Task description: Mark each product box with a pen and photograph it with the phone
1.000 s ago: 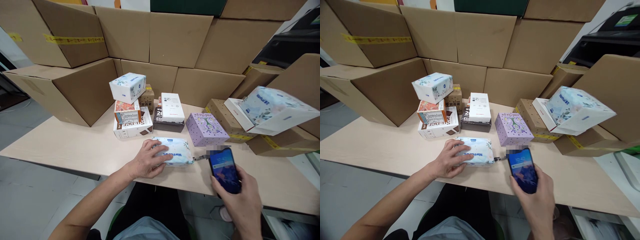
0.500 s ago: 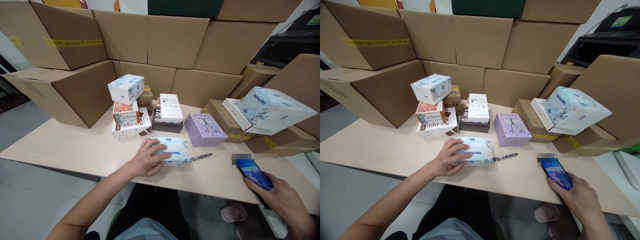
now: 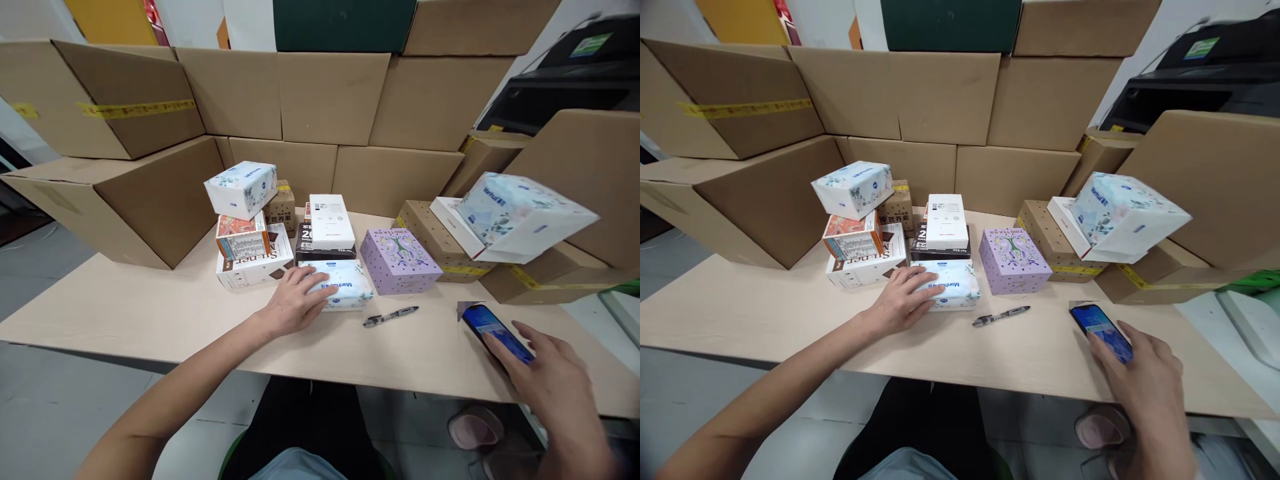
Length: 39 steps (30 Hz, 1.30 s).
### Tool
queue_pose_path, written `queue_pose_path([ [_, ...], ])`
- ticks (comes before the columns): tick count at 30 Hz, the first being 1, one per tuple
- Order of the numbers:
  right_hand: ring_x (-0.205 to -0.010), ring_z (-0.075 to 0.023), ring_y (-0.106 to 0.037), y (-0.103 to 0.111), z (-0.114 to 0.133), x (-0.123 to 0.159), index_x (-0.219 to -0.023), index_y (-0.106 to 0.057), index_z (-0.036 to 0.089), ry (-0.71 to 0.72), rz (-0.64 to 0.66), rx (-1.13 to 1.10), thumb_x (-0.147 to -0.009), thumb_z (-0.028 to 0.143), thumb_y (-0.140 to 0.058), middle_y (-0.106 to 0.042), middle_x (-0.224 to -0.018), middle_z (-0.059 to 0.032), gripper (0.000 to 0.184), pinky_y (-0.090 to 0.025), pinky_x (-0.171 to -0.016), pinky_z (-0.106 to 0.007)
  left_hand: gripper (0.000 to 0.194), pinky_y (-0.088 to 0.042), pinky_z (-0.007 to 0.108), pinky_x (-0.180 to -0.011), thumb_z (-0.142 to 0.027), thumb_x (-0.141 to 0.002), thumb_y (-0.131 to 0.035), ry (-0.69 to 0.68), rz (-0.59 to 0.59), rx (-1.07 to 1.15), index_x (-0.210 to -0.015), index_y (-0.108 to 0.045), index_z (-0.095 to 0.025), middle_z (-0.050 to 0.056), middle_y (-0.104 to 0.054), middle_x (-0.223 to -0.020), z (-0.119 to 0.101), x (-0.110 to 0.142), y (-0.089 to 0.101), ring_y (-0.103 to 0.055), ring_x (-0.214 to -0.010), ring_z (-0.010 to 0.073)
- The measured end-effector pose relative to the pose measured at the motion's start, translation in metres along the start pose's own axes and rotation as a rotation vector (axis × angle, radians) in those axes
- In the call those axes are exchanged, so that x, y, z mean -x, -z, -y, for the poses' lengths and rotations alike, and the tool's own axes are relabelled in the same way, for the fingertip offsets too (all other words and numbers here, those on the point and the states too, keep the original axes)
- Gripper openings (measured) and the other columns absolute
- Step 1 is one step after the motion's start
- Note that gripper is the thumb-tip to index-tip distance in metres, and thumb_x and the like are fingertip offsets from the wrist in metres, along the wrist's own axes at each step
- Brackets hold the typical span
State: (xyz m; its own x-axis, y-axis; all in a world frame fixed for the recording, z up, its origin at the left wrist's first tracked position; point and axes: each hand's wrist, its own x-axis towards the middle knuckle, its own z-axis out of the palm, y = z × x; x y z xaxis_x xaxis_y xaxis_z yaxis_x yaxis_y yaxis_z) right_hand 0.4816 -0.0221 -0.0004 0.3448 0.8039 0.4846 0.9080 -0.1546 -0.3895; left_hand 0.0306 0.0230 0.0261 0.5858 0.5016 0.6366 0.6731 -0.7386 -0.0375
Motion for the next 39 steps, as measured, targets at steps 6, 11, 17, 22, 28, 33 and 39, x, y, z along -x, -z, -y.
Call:
queue_pose_path([
  [6, -0.08, -0.0224, -0.062, -0.014, 0.083, 0.026, -0.113, -0.069, 0.021, 0.195, 0.08, -0.313, -0.089, 0.058, -0.057, -0.066, -0.103, -0.0113, 0.047, -0.053, -0.076, -0.04, 0.032, -0.049, 0.047, -0.093, -0.023, -0.096, -0.056, 0.023, -0.005, -0.059, -0.127, -0.065, -0.025, 0.01, -0.067, -0.129, 0.017, -0.019, -0.018, -0.057, -0.119, 0.0309],
  [11, -0.13, -0.0393, -0.046, -0.03, 0.124, 0.0, -0.146, -0.047, 0.016, 0.187, 0.066, -0.316, -0.081, 0.068, -0.064, -0.044, -0.139, -0.0233, 0.085, -0.046, -0.1, -0.056, 0.033, -0.049, 0.048, -0.096, -0.022, -0.097, -0.053, 0.054, -0.026, -0.104, -0.128, -0.064, -0.023, 0.011, -0.065, -0.13, 0.024, -0.023, -0.032, -0.056, -0.122, 0.0312],
  [17, -0.142, -0.0546, -0.028, -0.049, 0.145, -0.018, -0.157, -0.03, 0.015, 0.07, 0.283, -0.283, -0.071, 0.076, -0.067, -0.017, -0.157, -0.0299, 0.111, -0.032, -0.108, -0.07, 0.035, -0.046, 0.049, -0.092, -0.023, -0.095, -0.058, 0.127, -0.099, -0.229, -0.129, -0.065, -0.028, 0.013, -0.065, -0.128, 0.029, -0.024, -0.047, -0.054, -0.121, 0.0346],
  [22, -0.139, -0.0545, -0.032, -0.055, 0.152, -0.019, -0.155, -0.029, 0.015, 0.005, 0.327, -0.257, -0.069, 0.072, -0.069, -0.013, -0.155, -0.0296, 0.111, -0.037, -0.106, -0.068, 0.037, -0.038, 0.051, -0.096, -0.024, -0.092, -0.061, 0.146, -0.157, -0.275, -0.128, -0.066, -0.031, 0.016, -0.062, -0.133, 0.021, -0.022, -0.044, -0.052, -0.122, 0.036],
  [28, -0.131, -0.0456, -0.043, -0.062, 0.151, -0.019, -0.147, -0.042, 0.015, -0.017, 0.196, -0.326, -0.06, 0.061, -0.079, -0.028, -0.142, -0.0225, 0.105, -0.042, -0.106, -0.063, 0.027, -0.042, 0.043, -0.085, -0.022, -0.09, -0.06, 0.083, -0.134, -0.007, -0.114, -0.072, -0.026, 0.013, -0.069, -0.118, 0.0, -0.011, -0.025, -0.057, -0.108, 0.0303],
  [33, -0.137, -0.0411, -0.038, -0.049, 0.143, -0.005, -0.146, -0.044, 0.018, 0.017, 0.012, -0.509, -0.063, 0.053, -0.082, -0.024, -0.146, -0.0192, 0.097, -0.053, -0.099, -0.057, 0.019, -0.047, 0.042, -0.083, -0.024, -0.087, -0.062, 0.26, -0.089, 0.358, -0.098, -0.077, -0.023, 0.011, -0.073, -0.101, -0.003, -0.005, -0.014, -0.061, -0.091, 0.0249],
  [39, -0.143, -0.0409, -0.034, -0.008, 0.133, 0.027, -0.153, -0.034, 0.027, 0.376, 0.029, -0.779, -0.066, 0.041, -0.083, -0.029, -0.149, -0.016, 0.101, -0.049, -0.104, -0.062, 0.036, -0.051, 0.03, -0.065, -0.041, -0.098, -0.05, 0.56, -0.155, 0.621, -0.108, -0.075, -0.017, 0.009, -0.074, -0.089, 0.004, -0.001, 0.003, -0.063, -0.07, 0.0162],
])
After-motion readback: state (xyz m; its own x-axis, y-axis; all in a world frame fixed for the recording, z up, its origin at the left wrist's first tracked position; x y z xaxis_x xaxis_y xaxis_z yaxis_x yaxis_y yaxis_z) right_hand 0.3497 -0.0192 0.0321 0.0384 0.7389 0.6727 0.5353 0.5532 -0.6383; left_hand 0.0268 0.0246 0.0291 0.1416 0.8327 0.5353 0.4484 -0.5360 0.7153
